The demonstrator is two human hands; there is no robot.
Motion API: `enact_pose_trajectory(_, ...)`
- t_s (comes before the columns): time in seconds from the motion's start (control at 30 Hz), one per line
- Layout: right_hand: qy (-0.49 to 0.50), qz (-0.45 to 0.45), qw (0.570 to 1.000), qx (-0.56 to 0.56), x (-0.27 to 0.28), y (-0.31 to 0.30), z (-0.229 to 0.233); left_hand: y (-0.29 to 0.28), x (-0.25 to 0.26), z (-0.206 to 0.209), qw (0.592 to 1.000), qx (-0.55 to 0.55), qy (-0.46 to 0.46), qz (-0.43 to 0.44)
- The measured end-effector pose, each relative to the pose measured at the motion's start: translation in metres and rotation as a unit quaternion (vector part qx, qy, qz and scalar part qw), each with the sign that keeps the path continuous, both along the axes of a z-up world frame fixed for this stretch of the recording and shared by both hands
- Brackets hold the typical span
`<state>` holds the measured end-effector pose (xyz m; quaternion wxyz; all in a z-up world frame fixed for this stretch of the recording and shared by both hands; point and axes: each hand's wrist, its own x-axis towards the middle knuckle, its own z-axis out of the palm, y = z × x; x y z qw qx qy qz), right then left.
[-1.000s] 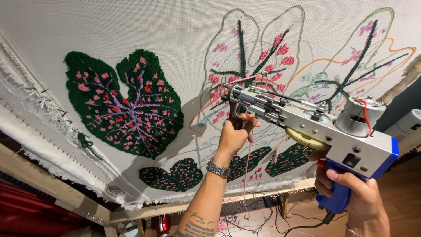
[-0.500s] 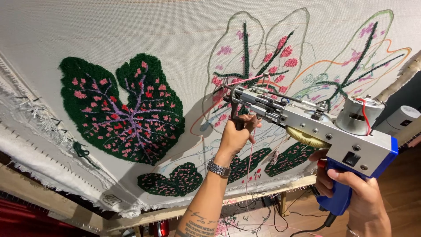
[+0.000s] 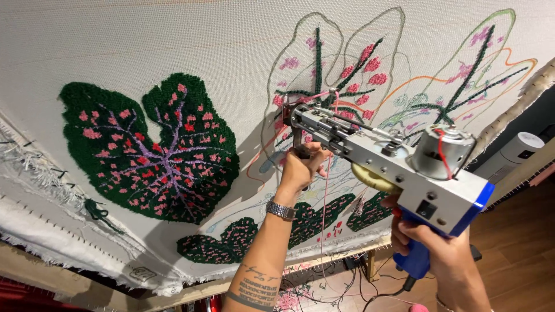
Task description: Using a mechanical tufting gun to apply yarn into a canvas to create a decorative rug pattern.
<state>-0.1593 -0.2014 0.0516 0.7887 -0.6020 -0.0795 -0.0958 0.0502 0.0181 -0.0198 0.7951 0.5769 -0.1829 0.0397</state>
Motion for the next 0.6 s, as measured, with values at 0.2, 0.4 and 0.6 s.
enact_pose_trajectory(0.2,0.009,-0.016,1.000,-0.022,0.002,0.010,-0.006,0.006,0.013,-0.005,1.000,-0.004,0.014,0.002)
enact_pose_trajectory(0.4,0.023,-0.010,1.000,0.006,0.006,0.011,-0.005,0.010,0.013,0.006,0.999,-0.014,0.030,-0.013)
enact_pose_trajectory(0.6,-0.008,-0.029,0.999,0.017,0.003,0.019,0.006,0.013,0.010,0.017,1.000,-0.002,0.000,-0.021)
